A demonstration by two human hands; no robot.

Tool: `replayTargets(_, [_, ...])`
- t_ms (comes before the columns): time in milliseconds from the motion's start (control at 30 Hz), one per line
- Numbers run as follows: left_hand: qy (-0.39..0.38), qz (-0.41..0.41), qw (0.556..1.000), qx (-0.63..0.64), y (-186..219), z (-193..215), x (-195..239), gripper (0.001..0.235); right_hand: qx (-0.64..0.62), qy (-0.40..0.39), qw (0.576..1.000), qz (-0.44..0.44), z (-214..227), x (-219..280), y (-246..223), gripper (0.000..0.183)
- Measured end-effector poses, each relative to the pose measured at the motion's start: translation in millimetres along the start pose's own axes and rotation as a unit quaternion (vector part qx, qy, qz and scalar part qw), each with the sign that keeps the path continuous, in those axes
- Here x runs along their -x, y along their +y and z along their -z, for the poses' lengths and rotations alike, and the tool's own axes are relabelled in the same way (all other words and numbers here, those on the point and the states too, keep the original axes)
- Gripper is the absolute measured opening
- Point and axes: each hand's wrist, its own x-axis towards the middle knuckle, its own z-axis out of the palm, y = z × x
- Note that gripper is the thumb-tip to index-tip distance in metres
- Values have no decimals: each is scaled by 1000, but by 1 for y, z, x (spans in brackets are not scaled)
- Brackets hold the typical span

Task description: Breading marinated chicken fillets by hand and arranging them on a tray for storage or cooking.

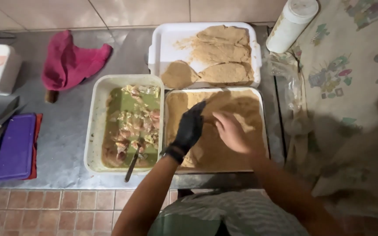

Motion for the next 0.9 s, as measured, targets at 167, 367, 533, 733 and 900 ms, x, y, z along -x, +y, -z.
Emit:
replayTargets(167, [-131, 0, 991, 14, -24, -36, -43, 50, -38, 117, 992, -1, 15, 89, 15, 32])
replayTargets(367, [-222, -126, 964, -71, -22, -27, -52, 69, -79, 146, 986, 30, -13, 141, 35, 31])
replayTargets(533, [-225, -140, 954, -139, -24, -35, -60, 63, -27, 167, 984, 52, -11, 132, 29, 31])
replayTargets(733, [-171, -86, 972, -134, -9, -57, -33, 67, 19, 221, 971, 89, -24, 131, 39, 30])
replayTargets(900, [-152, -108, 971, -148, 23, -84, -25, 81, 81, 202, 974, 65, -57, 140, 65, 37])
